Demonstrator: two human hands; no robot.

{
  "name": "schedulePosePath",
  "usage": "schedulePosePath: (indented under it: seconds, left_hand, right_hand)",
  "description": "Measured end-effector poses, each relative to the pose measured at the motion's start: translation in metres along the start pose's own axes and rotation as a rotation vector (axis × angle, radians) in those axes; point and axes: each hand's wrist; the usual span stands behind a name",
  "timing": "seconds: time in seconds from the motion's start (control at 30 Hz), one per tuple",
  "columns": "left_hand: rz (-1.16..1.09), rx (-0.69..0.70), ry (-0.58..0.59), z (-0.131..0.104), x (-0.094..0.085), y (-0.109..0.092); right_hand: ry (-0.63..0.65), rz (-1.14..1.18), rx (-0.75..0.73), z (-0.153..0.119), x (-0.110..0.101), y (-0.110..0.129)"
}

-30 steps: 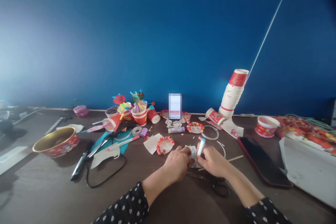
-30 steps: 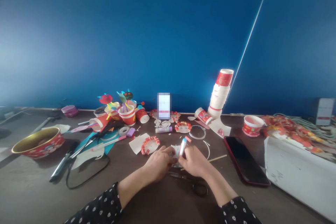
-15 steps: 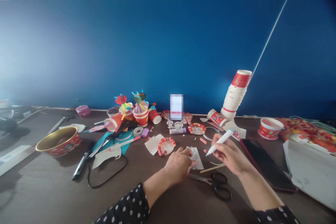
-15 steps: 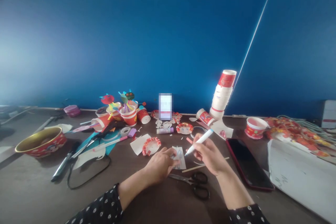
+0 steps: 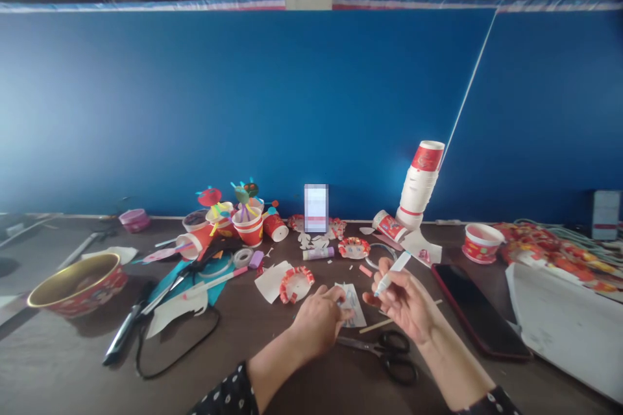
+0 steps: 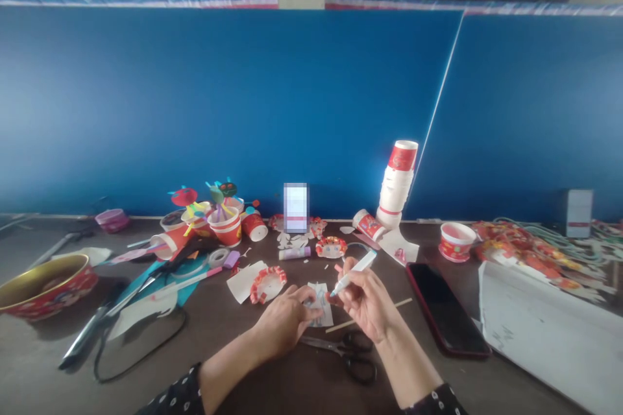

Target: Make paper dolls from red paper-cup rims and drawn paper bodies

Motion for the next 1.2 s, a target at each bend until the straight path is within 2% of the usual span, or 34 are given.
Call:
schedulePosePath:
  seconds: [0.2, 0.3, 0.4, 0.47, 0.6, 0.8, 1.03, 1.2]
  left_hand:
    - [-0.033, -0.017, -0.022, 0.000, 0.004, 0.002]
    - [-0.050, -0.029, -0.026, 0.000, 0.005, 0.003]
    - [-0.071, -0.050, -0.015, 0.000, 0.003, 0.002]
    - [-0.083, -0.069, -0.025, 0.000, 0.003, 0.002]
    - [-0.121, -0.084, -0.059, 0.000, 0.003, 0.003]
    - [-0.165, -0.040, -0.057, 0.000, 0.003, 0.005]
    - [-0.208, -0.004, -0.070, 0.000, 0.004, 0.009]
    - [-0.281, 0.036, -0.034, 0.002, 0.002, 0.016]
  right_hand:
    - [-0.098, -0.082, -0.014, 0.003, 0.001, -0.003]
    - [-0.124, -0.375, -0.095, 0.007, -0.002, -0.009]
    - [-0.131, -0.721, -0.264, 0.012, -0.005, -0.016]
    - [-0.145, -0.835, -0.323, 0.015, -0.006, -0.022]
    - [-0.126, -0.926, -0.333, 0.015, -0.003, -0.029]
    - [0.002, -1.068, -0.524, 0.010, 0.003, -0.029]
    - [0.044, -1.113, -0.510, 0.010, 0.002, -0.032]
    - [0.032, -1.089, -0.465, 0.012, 0.002, -0.034]
Point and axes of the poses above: each hand's wrist, its own z-axis towards the middle knuckle, its own x-axis out of the palm, y = z × x, and after that the axes turned 14 degrees about -y, right-handed
